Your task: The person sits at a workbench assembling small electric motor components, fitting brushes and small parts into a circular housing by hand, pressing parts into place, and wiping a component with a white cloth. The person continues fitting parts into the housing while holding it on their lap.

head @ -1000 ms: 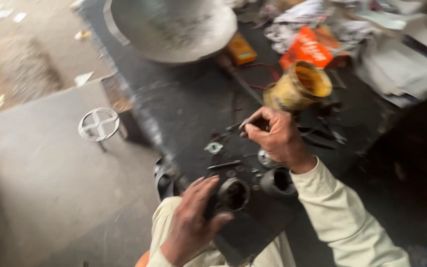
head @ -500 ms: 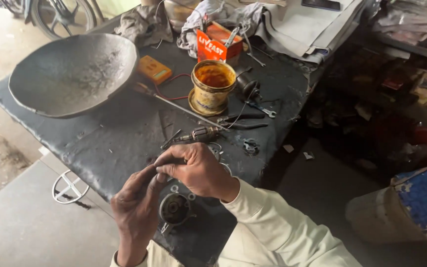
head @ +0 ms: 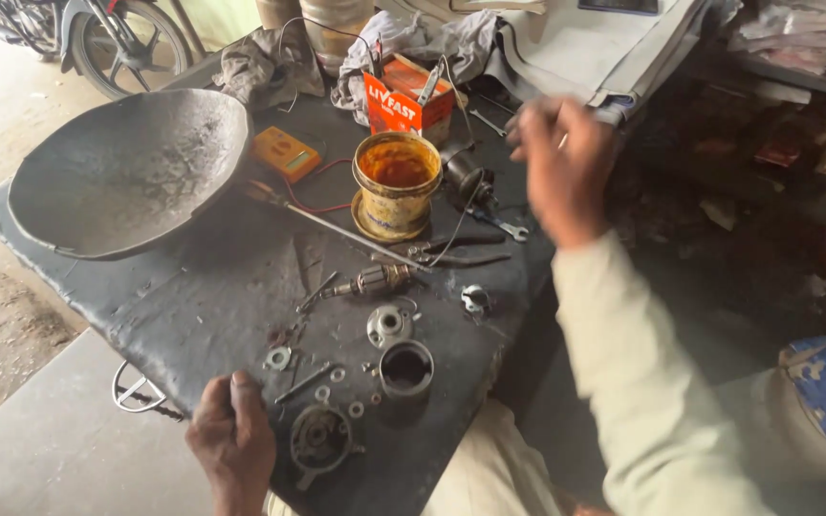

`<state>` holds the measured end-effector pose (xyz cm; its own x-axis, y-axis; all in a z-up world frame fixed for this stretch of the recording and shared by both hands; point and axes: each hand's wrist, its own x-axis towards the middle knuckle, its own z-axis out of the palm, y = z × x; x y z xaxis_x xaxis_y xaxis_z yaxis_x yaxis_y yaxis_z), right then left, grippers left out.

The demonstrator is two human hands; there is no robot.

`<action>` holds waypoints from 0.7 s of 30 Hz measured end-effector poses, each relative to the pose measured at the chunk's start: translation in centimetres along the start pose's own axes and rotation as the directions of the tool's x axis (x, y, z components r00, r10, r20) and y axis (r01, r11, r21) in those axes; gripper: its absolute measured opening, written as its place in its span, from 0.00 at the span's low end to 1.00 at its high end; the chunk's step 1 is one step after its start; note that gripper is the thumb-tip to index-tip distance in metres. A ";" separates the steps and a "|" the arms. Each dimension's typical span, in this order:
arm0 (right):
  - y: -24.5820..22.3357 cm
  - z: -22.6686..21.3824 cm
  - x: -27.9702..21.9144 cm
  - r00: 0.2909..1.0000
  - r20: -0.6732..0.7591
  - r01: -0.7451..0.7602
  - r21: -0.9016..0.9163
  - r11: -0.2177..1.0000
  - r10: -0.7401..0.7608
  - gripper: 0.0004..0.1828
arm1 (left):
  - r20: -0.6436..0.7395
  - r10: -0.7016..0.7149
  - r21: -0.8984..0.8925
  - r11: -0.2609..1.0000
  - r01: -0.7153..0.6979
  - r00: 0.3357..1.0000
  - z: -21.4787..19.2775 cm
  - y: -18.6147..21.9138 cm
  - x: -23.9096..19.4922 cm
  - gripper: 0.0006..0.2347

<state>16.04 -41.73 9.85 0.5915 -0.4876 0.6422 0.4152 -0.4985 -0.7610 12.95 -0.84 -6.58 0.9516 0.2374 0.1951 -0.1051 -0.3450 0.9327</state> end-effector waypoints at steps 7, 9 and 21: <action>22.6 4.2 13.9 0.995 0.099 0.068 -0.458 0.886 -0.025 0.07 | -0.128 -0.105 0.213 0.968 0.131 0.986 2.3 -3.0 1.3 0.13; 25.6 7.1 16.4 0.982 0.186 0.130 -0.566 0.814 -0.027 0.07 | -0.146 0.038 0.203 0.979 -0.008 0.989 2.3 -8.2 1.9 0.07; 35.5 14.3 27.5 0.976 0.170 -0.052 -0.430 0.901 0.138 0.13 | 0.030 -0.251 -0.158 0.955 0.253 0.967 -0.1 -30.6 4.8 0.12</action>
<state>56.96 -62.64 -0.83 0.7520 -0.4226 0.5059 0.0458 -0.7320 -0.6797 20.72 10.98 -34.16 0.9557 0.2894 -0.0545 0.0944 -0.1258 0.9875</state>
